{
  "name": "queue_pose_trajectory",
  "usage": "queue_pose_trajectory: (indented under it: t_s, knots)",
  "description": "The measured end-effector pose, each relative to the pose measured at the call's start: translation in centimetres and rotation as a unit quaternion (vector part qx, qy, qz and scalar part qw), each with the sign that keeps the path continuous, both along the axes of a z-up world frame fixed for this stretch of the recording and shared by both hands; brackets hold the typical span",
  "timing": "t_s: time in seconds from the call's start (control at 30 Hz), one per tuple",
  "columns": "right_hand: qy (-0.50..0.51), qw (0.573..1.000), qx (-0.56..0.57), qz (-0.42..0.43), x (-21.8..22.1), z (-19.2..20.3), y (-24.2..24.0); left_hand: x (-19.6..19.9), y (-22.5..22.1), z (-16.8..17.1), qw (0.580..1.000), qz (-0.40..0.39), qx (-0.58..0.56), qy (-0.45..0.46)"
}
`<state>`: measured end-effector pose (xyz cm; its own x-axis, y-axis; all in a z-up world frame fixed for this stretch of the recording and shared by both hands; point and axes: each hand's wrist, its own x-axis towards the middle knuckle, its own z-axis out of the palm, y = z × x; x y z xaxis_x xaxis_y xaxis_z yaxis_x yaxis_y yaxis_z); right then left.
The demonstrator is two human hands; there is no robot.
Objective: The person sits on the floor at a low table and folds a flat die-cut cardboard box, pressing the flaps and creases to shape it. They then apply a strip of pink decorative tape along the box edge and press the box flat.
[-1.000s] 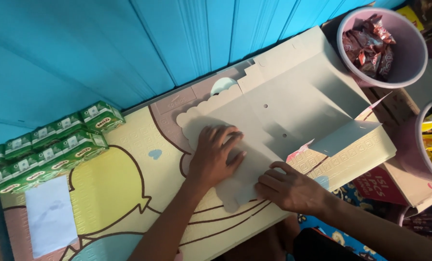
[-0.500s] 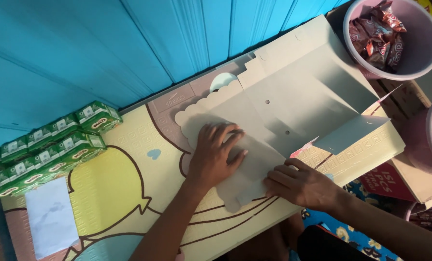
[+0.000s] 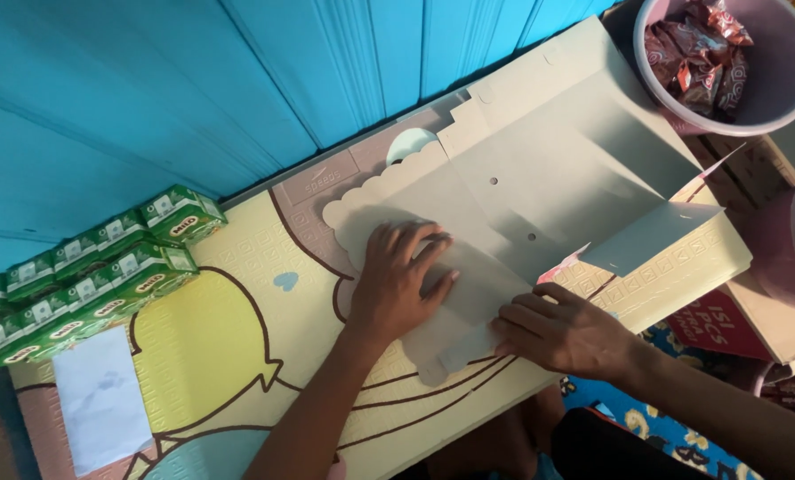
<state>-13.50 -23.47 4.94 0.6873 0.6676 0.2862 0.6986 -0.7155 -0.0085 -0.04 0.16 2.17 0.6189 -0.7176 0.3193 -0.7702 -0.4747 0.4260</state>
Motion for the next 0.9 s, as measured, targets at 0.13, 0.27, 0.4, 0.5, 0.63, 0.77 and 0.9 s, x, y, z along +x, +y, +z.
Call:
queue_pose_trajectory:
  t_s: [0.13,0.27,0.4,0.5,0.63,0.77,0.9]
  knots:
    - [-0.010,1.000,0.003,-0.013,-0.1,-0.2,-0.3,-0.1,0.0,0.1,1.000,-0.002,-0.001,-0.002]
    - [-0.004,1.000,0.000,-0.021,0.0,0.0,-0.3,0.0,0.0,-0.1,1.000,-0.002,-0.008,-0.006]
    - [-0.012,1.000,0.005,-0.026,-0.1,0.3,-0.3,0.0,0.0,0.0,1.000,-0.003,-0.014,-0.011]
    - [-0.024,0.999,-0.004,-0.021,-0.5,-1.2,-1.4,-0.1,0.0,0.0,1.000,-0.003,-0.019,-0.004]
    - [-0.024,0.999,-0.010,-0.020,-0.5,-0.3,-1.2,-0.1,0.0,-0.2,1.000,0.006,-0.016,-0.008]
    - [-0.014,1.000,0.000,-0.016,-0.4,0.0,-1.7,-0.1,0.0,-0.2,1.000,0.008,-0.009,-0.005]
    - [0.005,1.000,0.003,-0.018,-0.6,-0.5,-2.1,-0.2,0.0,0.2,1.000,0.007,-0.005,0.010]
